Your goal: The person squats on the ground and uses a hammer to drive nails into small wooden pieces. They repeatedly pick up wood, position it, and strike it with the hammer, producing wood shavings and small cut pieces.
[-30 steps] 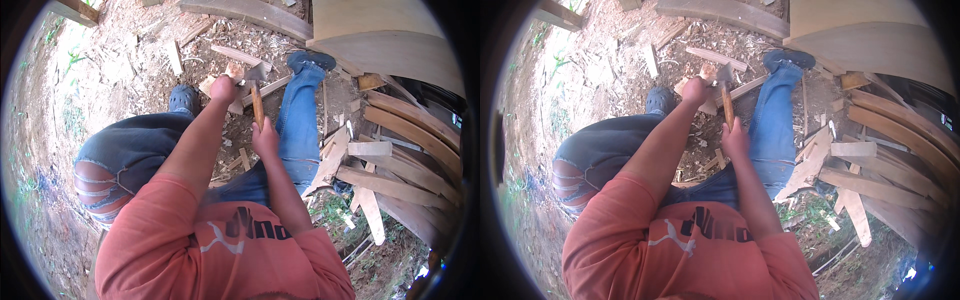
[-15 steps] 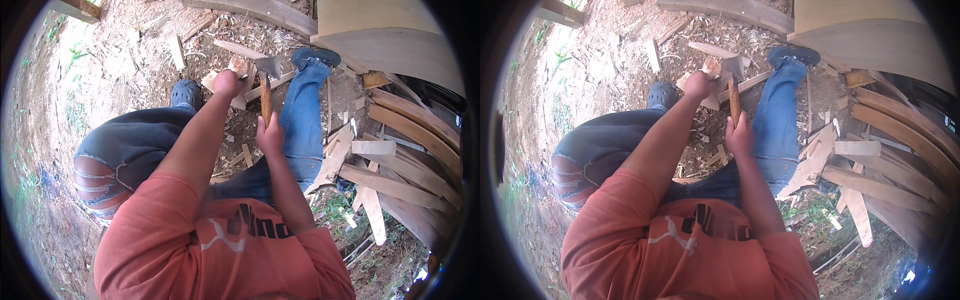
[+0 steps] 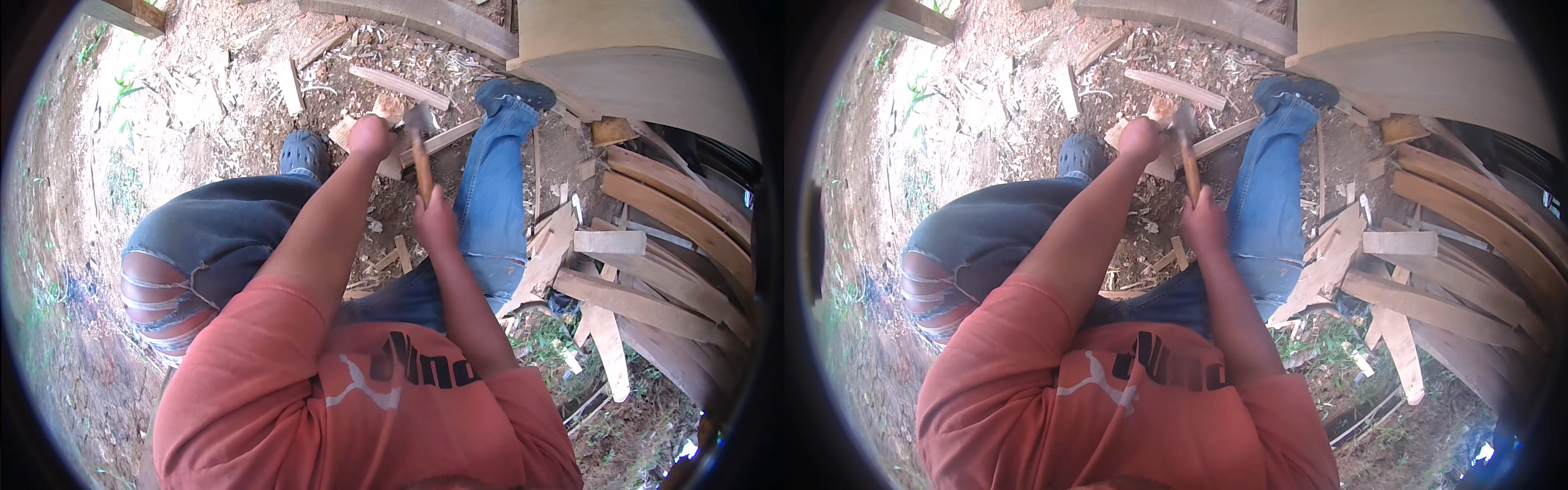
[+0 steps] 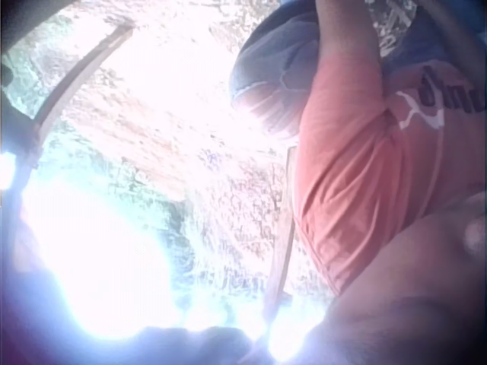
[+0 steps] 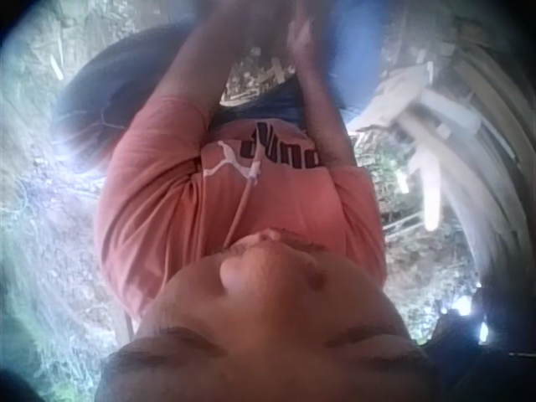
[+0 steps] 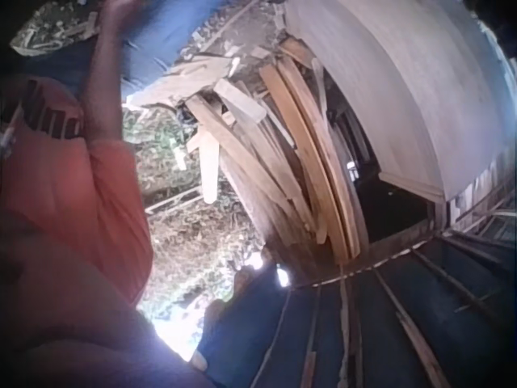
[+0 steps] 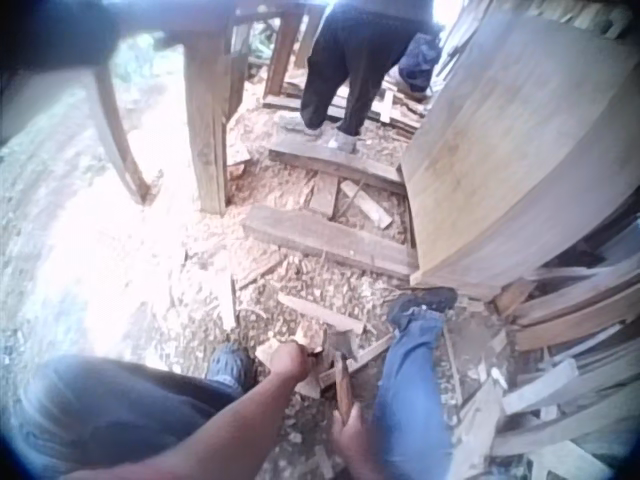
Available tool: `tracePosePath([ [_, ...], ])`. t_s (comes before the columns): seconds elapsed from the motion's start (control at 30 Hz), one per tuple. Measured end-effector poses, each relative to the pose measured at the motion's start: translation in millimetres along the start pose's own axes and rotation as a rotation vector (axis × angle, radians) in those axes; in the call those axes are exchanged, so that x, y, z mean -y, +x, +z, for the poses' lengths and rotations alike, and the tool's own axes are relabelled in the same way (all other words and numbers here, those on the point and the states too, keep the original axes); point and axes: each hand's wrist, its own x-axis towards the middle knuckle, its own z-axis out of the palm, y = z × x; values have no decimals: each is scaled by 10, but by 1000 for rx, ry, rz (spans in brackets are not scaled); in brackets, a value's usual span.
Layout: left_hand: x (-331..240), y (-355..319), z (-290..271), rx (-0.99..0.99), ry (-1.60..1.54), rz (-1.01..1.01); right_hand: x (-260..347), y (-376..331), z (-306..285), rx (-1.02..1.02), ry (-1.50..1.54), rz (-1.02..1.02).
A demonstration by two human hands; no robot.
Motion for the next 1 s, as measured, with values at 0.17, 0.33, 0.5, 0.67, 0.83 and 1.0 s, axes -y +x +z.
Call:
tracePosePath([
  [0.17, 13, 20, 46, -81, 23, 56, -43, 48, 37, -141, 103, -114],
  [0.33, 20, 15, 65, -64, 36, 84, 27, -29, -55, -108, 78, -48],
  [0.5, -86, 9, 28, -46, -18, 59, -184, 33, 116, -124, 161, -45],
  [0.67, -52, 6, 32, 27, 45, 81, -133, 54, 22, -166, 257, -37],
  [0.83, -111, 24, 32, -24, 45, 94, -74, 85, -84, -113, 357, 26],
  [1.0, -117, 55, 53, 18, 72, 89, -156, 170, -92, -174, 550, 73],
])
